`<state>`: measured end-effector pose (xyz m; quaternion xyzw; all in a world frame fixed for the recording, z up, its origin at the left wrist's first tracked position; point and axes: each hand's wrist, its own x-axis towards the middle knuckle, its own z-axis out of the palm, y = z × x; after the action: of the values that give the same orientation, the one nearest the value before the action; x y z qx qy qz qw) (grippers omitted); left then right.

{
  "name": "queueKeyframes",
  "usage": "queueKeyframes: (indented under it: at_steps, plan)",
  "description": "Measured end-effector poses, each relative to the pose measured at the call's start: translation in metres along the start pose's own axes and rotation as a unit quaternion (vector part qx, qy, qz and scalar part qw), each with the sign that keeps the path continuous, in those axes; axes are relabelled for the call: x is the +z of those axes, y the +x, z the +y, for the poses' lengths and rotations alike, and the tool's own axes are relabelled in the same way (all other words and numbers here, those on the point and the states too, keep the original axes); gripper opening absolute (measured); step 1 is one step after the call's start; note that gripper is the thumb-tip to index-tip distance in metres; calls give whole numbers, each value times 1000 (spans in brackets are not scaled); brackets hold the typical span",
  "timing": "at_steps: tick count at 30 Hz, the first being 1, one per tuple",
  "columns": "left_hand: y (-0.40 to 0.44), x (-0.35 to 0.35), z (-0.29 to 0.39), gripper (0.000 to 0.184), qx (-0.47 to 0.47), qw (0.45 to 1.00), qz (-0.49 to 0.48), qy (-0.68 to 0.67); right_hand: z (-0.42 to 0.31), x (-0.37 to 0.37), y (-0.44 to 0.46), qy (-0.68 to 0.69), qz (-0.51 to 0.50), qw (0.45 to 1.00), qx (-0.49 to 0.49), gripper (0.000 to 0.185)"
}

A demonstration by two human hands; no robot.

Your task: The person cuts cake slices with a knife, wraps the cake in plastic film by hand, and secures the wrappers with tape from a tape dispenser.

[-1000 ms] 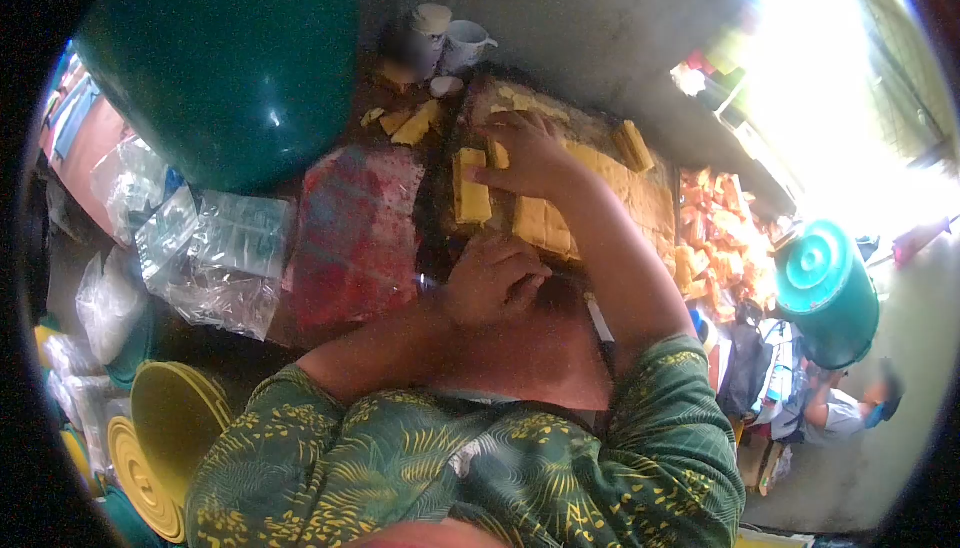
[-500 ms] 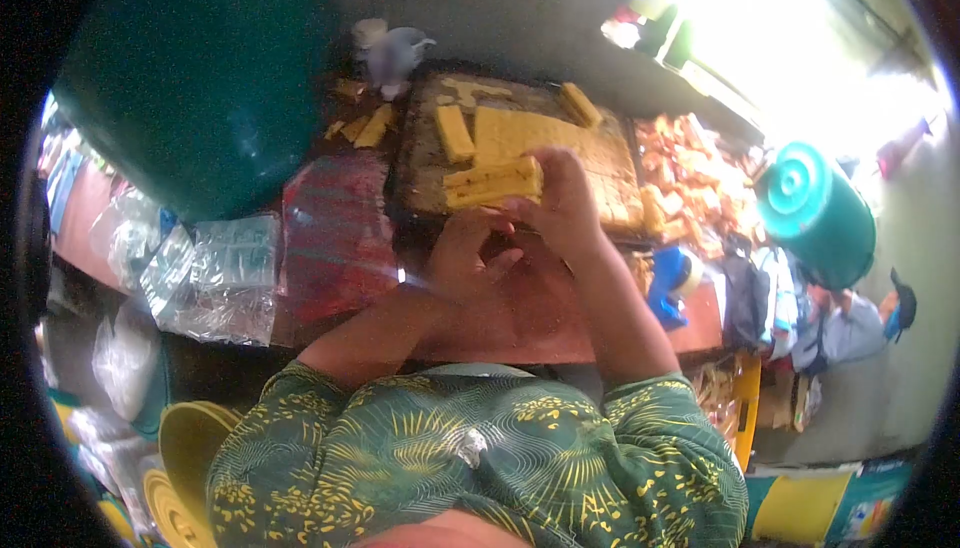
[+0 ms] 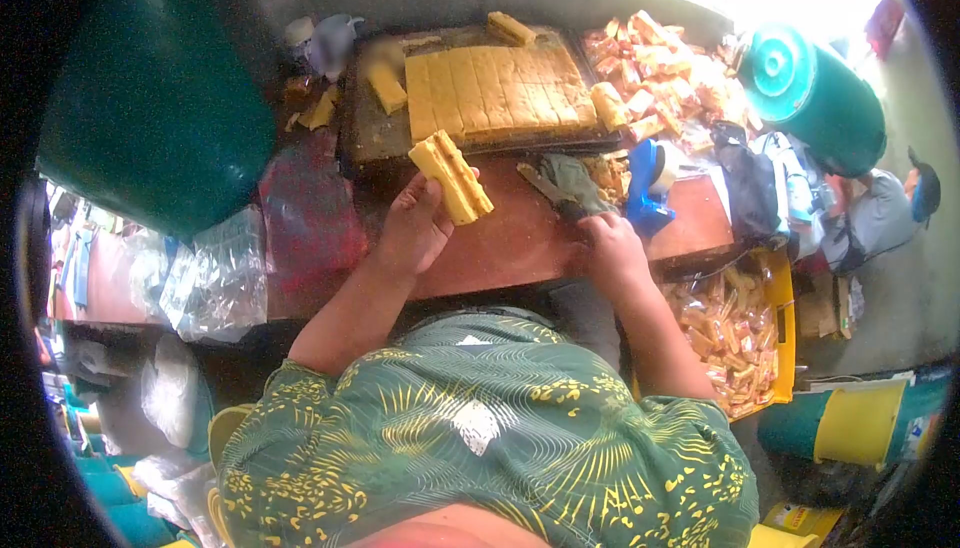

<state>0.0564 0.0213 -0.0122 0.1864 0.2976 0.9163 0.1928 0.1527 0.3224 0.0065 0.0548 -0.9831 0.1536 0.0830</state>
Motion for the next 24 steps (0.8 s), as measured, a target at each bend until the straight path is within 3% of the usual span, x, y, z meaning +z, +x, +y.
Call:
queueKeyframes:
  at_steps: [6,10,16,19,24]
  plan:
    - [-5,2,-24,41,-50,995,60,-56,19,16,-14,-32,76,996,33,42]
    - [-9,7,-44,38,-82,987,129,-57,32,24,-2,21,41,998,53,43]
    - [-12,22,-54,37,-115,978,176,9,25,11,0,-59,-6,996,62,45]
    - [-12,29,-58,38,-120,968,215,54,26,13,-1,16,-23,993,118,44]
    - [-10,25,-65,40,-128,956,243,102,11,0,-26,162,-9,983,80,39]
